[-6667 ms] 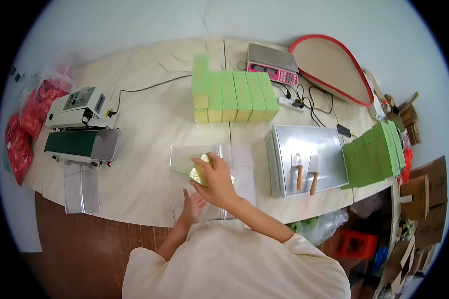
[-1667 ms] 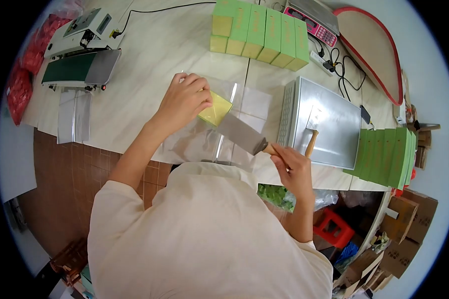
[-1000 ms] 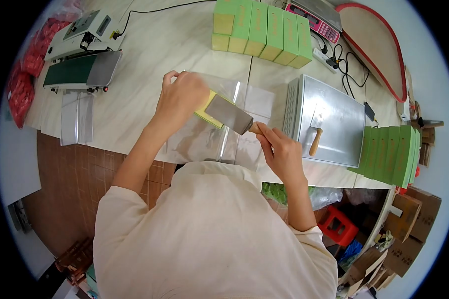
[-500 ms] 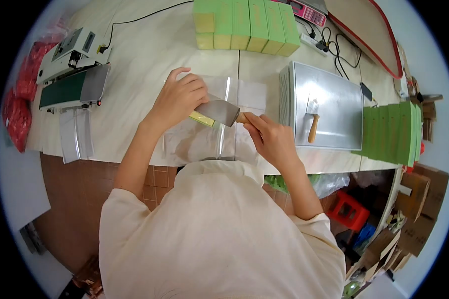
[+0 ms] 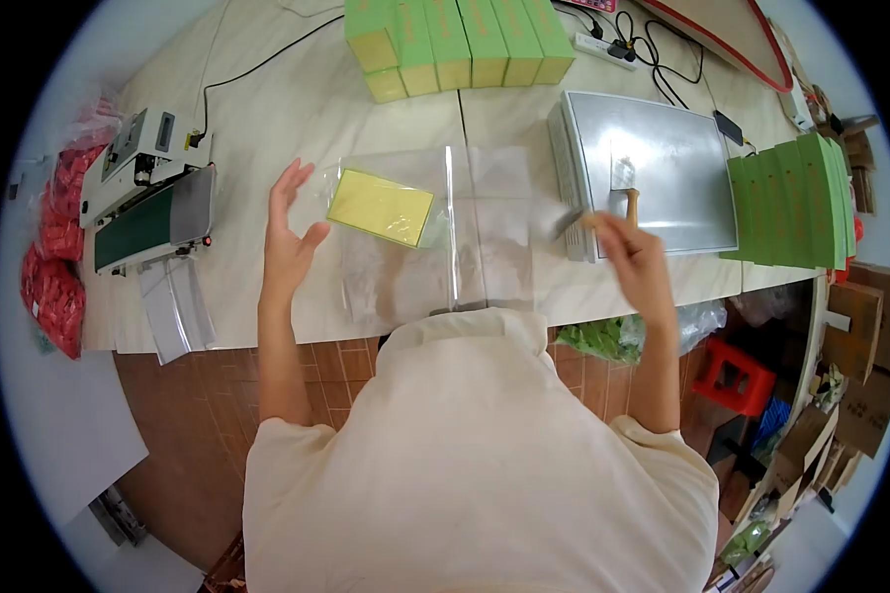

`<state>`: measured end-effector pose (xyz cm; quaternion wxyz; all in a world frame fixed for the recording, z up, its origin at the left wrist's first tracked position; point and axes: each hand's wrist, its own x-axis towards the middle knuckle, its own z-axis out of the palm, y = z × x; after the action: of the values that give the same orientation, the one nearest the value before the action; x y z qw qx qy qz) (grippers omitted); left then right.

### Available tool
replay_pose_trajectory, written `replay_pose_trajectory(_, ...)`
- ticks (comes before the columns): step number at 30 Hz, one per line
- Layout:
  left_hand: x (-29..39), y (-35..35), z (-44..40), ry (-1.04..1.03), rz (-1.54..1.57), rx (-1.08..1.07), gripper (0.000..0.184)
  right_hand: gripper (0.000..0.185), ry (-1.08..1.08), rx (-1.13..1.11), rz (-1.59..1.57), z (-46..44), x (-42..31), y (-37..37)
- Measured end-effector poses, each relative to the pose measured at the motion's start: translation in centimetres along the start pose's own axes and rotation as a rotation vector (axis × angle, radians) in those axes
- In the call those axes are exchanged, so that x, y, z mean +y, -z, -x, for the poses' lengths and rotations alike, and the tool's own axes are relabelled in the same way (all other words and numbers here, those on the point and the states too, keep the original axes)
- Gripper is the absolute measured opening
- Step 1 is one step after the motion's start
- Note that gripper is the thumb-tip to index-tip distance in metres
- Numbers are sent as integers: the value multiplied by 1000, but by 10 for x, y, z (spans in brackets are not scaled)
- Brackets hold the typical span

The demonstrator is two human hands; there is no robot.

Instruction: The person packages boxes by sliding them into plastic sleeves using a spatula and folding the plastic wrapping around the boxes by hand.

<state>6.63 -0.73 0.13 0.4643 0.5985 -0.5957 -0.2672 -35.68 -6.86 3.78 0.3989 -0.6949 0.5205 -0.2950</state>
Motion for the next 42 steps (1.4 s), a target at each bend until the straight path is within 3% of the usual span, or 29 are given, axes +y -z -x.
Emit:
replay_pose_trajectory(1, -13, 0, 4, -2, 3, -1, 85, 23, -110, 103, 42, -1, 17, 13)
replay_pose_trajectory(3, -35, -5, 6, 242, 132, -202, 101, 30, -153, 361, 202, -6, 74, 34)
replay_pose_trajectory(6, -41, -16, 1, 291, 85, -330, 106, 38, -328, 574, 470, -7, 146, 54)
replay_pose_trajectory(9, -30, -22, -11, 381, 68, -392, 105, 39, -470, 607, 464, 3, 189, 60)
replay_pose_trajectory(13, -31, -39, -20, 332, 126, -339, 98, 36, -557, 585, 379, 11, 207, 42)
replay_pose_trajectory(14, -31, -48, -19, 312, 202, -274, 94, 36, -558, 589, 374, 12, 208, 37)
replay_pose_trajectory(16, -31, -67, -21, 287, 274, -215, 90, 41, -224, 810, 914, 10, 176, 14)
replay_pose_trajectory(17, -31, -78, -23, 281, 252, -163, 89, 51, -58, 794, 921, 6, 162, 10)
replay_pose_trajectory(19, -18, -103, -24, 277, 232, -115, 88, 48, -16, 735, 712, -5, 131, -16)
replay_pose_trajectory(21, 5, -130, -21, 265, 144, 70, 86, 46, 166, 516, 304, -10, 115, -59)
replay_pose_trajectory(24, 22, -169, -3, 139, 112, 92, 80, 64, 166, 199, 8, -5, 55, -117)
replay_pose_trajectory(27, 46, -184, 32, 103, 160, -22, 69, 78, 168, 279, -219, 3, 24, -148)
replay_pose_trajectory(32, 49, -177, 70, -149, 136, -194, 52, 78, -48, 305, -376, 11, 41, -148)
replay_pose_trajectory(33, 48, -176, 72, -82, 138, -57, 49, 77, -30, 299, -300, 11, 35, -144)
replay_pose_trajectory(34, 44, -175, 67, -82, 143, -60, 49, 76, -13, 296, -223, 12, 32, -142)
replay_pose_trajectory(36, 37, -169, 50, 282, 253, 344, 48, 77, -38, 277, -194, 15, 29, -145)
replay_pose_trajectory(39, 43, -143, 36, 287, 533, 182, 51, 81, 31, 202, -210, 13, 17, -158)
replay_pose_trajectory(42, 40, -128, 39, 247, 416, 264, 52, 82, 169, 96, -279, 4, 6, -168)
